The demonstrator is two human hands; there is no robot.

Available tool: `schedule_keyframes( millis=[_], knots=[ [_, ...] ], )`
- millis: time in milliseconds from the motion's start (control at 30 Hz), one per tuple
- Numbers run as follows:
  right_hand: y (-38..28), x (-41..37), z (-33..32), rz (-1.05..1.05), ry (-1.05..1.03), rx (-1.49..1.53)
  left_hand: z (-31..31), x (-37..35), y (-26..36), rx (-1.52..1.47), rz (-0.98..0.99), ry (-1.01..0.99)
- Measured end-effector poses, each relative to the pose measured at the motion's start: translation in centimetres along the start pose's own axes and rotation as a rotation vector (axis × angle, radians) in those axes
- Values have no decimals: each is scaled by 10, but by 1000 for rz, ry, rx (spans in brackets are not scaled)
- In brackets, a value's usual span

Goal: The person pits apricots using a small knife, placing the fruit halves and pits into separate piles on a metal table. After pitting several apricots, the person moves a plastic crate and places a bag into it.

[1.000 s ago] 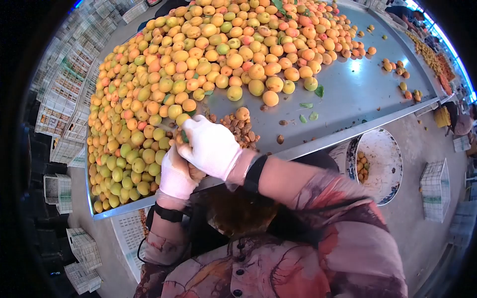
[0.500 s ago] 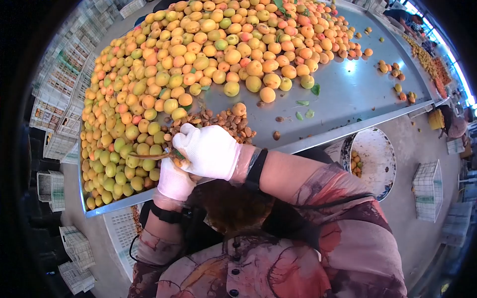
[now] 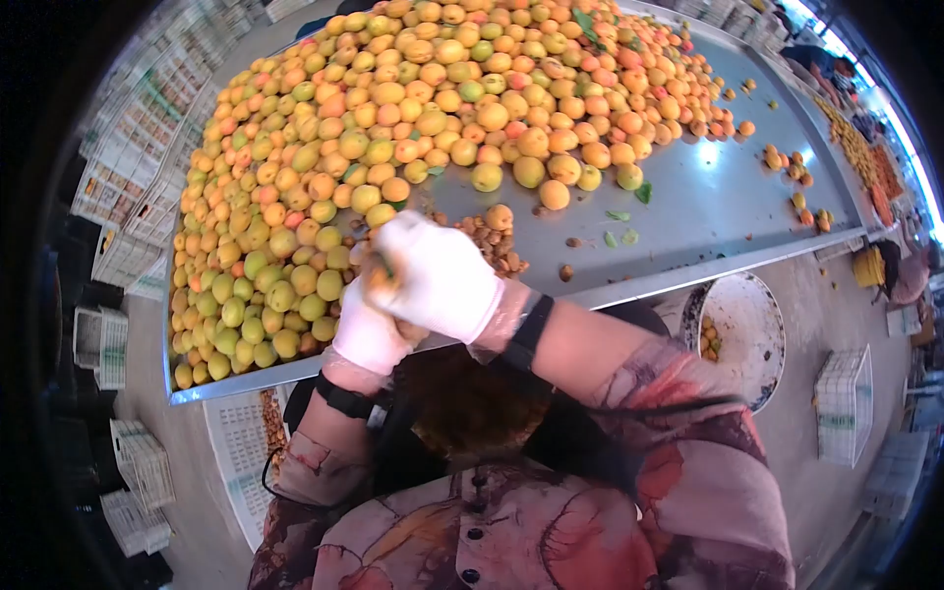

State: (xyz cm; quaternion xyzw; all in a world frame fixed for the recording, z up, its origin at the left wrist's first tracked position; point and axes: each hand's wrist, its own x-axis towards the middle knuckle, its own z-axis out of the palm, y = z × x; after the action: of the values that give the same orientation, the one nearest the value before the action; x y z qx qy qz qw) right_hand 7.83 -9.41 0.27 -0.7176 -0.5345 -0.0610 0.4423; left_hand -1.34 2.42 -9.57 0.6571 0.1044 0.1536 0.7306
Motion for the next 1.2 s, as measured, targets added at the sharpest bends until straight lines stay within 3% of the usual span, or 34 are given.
schedule_keyframes(
  millis=[33, 67, 100, 167, 300, 367, 500, 533, 567, 633, 667, 700, 767, 800, 900, 933, 1000, 1033, 1133, 1200],
  knots=[
    [-2, -1, 5, 120, 147, 97, -3, 4, 19, -284, -192, -65],
    [6, -5, 21, 433, 156, 412, 9, 4, 41, 262, 229, 108],
    [6, -6, 24, 494, 188, 550, 21, 5, 56, 815, 641, 271],
    [7, -10, 35, 450, 350, 653, 16, 3, 66, 820, 641, 263],
    [1, -7, 28, 474, 379, 865, 11, -1, 77, 789, 645, 205],
    [1, -5, 24, 658, 446, 834, 10, -1, 80, 772, 652, 178],
    [-14, -6, 0, 916, 348, 1025, 8, 0, 77, 886, 609, 266],
    [-19, -8, -9, 920, 263, 995, 11, -4, 90, 830, 482, 279],
    [-18, -14, -11, 915, 259, 1004, 9, -3, 86, 839, 483, 284],
    [-20, -21, -16, 742, -53, 961, 7, -1, 82, 798, 576, 358],
    [-25, -23, -23, 711, -158, 930, 4, -3, 84, 802, 529, 285],
    [-20, -25, -23, 710, -159, 933, 2, -2, 79, 805, 528, 286],
    [-9, -28, -22, 621, -103, 869, -2, 0, 63, 445, 214, 180],
    [-11, -23, -27, 668, -38, 937, 4, -2, 66, 584, 339, 222],
    [-15, 9, -26, 643, 258, 1055, 22, -5, 89, 632, 346, 222],
    [-13, 16, -25, 650, 268, 1057, 25, -4, 87, 634, 341, 212],
    [-8, 26, -23, 606, 388, 1107, 30, -2, 83, 664, 464, 236],
    [-8, 29, -21, 613, 396, 1106, 32, -2, 82, 663, 459, 228],
    [-8, 36, -15, 703, 523, 1087, 37, -4, 85, 284, 162, 132],
    [-5, 36, -13, 713, 524, 1067, 40, -3, 89, 347, 153, 160]
  ],
)
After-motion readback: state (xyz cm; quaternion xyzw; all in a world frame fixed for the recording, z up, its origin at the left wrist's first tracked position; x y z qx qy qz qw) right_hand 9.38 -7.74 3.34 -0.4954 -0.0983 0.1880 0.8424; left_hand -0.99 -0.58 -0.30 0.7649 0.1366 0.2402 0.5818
